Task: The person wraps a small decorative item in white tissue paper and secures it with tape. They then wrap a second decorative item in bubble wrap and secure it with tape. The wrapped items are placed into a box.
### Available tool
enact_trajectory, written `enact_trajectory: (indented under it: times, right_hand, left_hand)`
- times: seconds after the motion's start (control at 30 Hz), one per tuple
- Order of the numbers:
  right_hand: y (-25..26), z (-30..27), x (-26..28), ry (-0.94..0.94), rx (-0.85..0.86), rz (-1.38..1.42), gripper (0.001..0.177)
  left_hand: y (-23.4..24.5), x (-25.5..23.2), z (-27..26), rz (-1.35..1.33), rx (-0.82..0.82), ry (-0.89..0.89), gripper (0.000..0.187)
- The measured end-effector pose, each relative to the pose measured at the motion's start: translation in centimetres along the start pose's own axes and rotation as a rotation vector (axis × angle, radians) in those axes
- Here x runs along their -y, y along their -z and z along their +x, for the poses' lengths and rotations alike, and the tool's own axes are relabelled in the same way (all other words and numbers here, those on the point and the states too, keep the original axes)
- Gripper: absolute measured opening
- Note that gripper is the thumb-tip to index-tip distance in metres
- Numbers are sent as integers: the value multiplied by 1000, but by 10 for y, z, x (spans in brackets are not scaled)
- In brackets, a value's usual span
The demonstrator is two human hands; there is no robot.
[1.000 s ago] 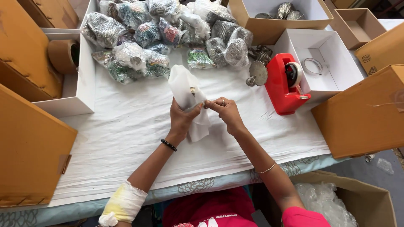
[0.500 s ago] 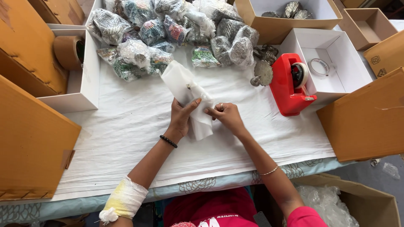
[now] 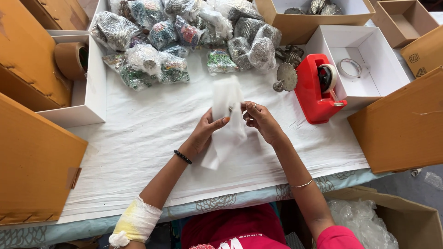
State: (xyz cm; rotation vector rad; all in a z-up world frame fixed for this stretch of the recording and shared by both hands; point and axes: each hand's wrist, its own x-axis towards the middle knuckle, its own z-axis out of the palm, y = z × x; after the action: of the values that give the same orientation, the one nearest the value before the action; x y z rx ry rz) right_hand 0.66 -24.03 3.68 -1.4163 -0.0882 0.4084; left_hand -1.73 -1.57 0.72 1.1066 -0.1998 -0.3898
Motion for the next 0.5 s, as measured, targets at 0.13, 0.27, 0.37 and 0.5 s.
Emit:
enact_trajectory:
  times: [0.13,0.27,0.37,0.5]
  right_hand:
    - [27,14,-30,27,76,123,40]
    - [11,6,-11,12,83,101,43]
    - [5,4,-9,-4,84,60,47]
    - [3,6,-13,-21,80,24,47]
  left_hand:
    - [-13,-11,-6,-60,52,71,86]
    - [-8,-4,-1,6,-21,108,77]
    - [-5,2,1,78,-56,59,65]
    - [-8,3,-3,197,-80,-78,42]
